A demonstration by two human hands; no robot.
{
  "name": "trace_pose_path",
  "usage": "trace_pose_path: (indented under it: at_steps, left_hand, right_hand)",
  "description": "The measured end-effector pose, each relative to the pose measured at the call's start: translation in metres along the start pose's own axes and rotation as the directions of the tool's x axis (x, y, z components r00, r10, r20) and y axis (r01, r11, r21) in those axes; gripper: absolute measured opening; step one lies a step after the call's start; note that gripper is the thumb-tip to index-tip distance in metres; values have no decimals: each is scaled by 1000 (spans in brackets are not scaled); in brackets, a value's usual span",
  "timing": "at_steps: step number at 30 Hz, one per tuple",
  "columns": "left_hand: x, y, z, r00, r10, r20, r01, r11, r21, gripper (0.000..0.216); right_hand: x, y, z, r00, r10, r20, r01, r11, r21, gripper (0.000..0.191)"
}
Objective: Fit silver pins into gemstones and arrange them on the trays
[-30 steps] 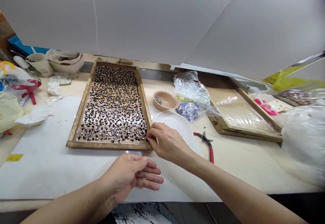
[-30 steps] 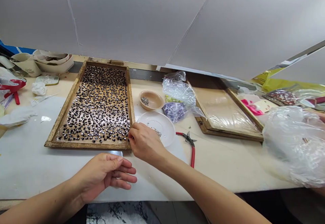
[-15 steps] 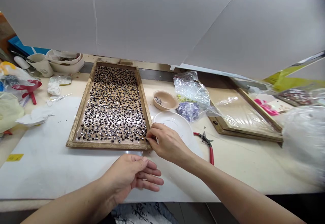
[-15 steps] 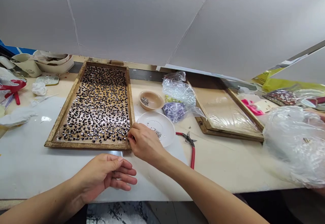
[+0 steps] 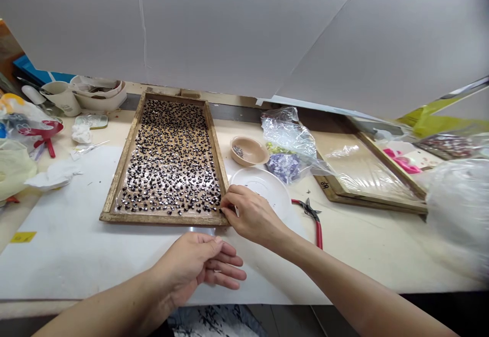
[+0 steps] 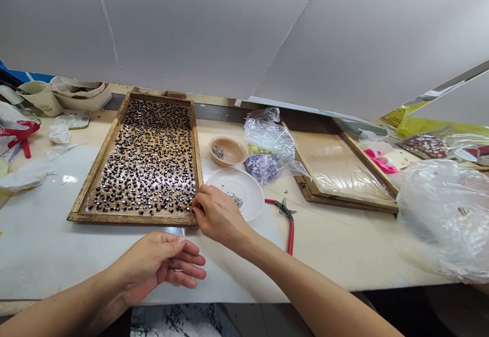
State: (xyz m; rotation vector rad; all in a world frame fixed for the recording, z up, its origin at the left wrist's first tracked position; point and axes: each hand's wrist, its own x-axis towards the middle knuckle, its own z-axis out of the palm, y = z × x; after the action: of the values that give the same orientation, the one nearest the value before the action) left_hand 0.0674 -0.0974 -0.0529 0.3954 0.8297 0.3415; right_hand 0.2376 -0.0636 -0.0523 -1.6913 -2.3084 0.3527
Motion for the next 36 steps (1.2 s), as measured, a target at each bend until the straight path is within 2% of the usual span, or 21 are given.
trace_pose_path:
  at_steps: [15,26,30,33,36]
  left_hand:
    - [0,1,0,1000,2,11,-2,1000,12,26]
    - [-1,1,1,1000,1,-13,-1,1000,4,27]
    - [-2,3,2,1000,0,-19,0,1000,-8,30]
    - [-1,2,1,1000,24,1,-24,999,-25,29]
    - [1,-1,0,995,80,54,-78,996,-45,26]
  right_hand:
    - [0,0,1,1000,-4,-19,3,1000,-6,14]
    - [-3,-1,0,1000,18,15,-18,1000,-2,17]
    - [-10,-2,-7,999,21,-50,-22,999,-24,18]
    - [-23,-11,-15,994,-32,-106,38,998,49,18]
    - [-37,-25,-16,993,-96,-65,107,972,211,14]
